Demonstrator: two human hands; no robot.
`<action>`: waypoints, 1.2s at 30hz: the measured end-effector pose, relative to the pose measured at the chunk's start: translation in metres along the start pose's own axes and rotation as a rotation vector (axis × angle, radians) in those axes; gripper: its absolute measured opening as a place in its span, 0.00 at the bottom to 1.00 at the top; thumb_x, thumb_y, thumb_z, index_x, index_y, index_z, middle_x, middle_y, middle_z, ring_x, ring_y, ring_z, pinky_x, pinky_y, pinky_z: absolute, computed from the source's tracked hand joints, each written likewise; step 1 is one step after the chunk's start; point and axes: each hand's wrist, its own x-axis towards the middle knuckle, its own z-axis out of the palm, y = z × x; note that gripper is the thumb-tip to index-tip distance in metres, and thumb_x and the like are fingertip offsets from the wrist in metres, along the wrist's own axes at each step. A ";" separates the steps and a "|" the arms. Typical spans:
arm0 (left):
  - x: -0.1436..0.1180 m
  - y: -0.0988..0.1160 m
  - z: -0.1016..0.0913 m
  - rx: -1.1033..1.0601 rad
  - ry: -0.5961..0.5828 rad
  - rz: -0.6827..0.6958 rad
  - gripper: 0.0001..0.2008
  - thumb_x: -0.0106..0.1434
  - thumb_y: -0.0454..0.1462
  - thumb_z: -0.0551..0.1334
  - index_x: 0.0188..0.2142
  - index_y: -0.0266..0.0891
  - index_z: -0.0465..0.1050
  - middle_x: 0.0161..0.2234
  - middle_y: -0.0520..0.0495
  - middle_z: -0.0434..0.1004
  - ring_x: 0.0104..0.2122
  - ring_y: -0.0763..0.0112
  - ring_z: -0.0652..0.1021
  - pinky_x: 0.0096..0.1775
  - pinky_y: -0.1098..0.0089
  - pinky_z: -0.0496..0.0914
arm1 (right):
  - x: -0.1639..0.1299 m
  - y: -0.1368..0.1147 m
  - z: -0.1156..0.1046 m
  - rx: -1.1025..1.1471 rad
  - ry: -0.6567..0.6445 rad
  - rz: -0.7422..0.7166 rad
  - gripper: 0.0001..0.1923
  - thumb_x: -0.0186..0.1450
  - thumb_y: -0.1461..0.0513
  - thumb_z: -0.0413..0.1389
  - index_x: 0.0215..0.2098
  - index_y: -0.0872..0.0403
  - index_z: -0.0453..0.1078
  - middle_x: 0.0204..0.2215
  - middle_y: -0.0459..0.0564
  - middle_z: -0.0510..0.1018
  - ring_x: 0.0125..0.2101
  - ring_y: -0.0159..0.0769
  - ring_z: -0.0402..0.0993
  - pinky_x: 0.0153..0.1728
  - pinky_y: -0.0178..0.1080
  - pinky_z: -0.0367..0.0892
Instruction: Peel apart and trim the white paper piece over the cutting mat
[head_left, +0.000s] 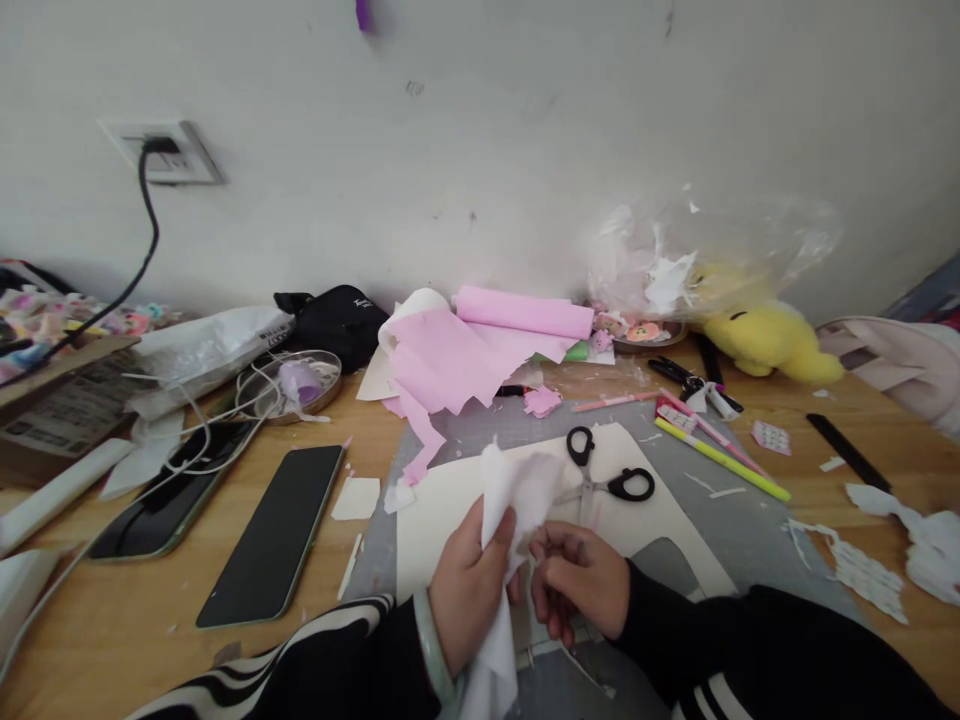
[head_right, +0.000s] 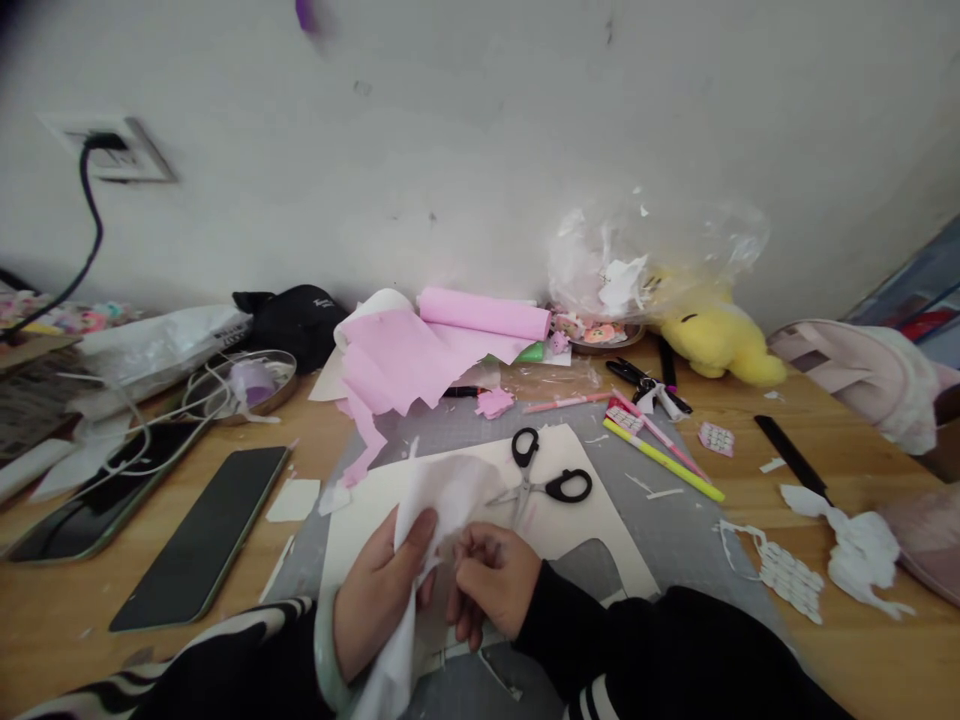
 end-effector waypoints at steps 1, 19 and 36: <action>0.001 0.000 0.000 0.002 0.015 -0.010 0.20 0.57 0.47 0.47 0.41 0.35 0.63 0.12 0.57 0.61 0.12 0.74 0.63 0.19 0.73 0.61 | 0.000 0.001 0.000 0.002 -0.010 -0.001 0.06 0.47 0.62 0.45 0.24 0.55 0.51 0.09 0.39 0.66 0.07 0.25 0.59 0.06 0.26 0.55; 0.006 0.000 0.000 0.131 0.009 0.067 0.18 0.58 0.44 0.46 0.27 0.34 0.68 0.20 0.50 0.68 0.24 0.70 0.68 0.29 0.72 0.63 | -0.001 -0.004 0.001 0.016 -0.019 0.057 0.14 0.47 0.55 0.46 0.26 0.55 0.50 0.07 0.40 0.65 0.07 0.26 0.59 0.07 0.27 0.55; 0.002 0.004 0.000 0.050 -0.009 0.018 0.20 0.56 0.46 0.48 0.20 0.34 0.66 0.17 0.51 0.67 0.21 0.72 0.68 0.26 0.74 0.63 | 0.001 0.002 0.001 -0.002 -0.025 0.057 0.15 0.48 0.56 0.45 0.33 0.56 0.52 0.09 0.40 0.66 0.08 0.27 0.60 0.07 0.27 0.54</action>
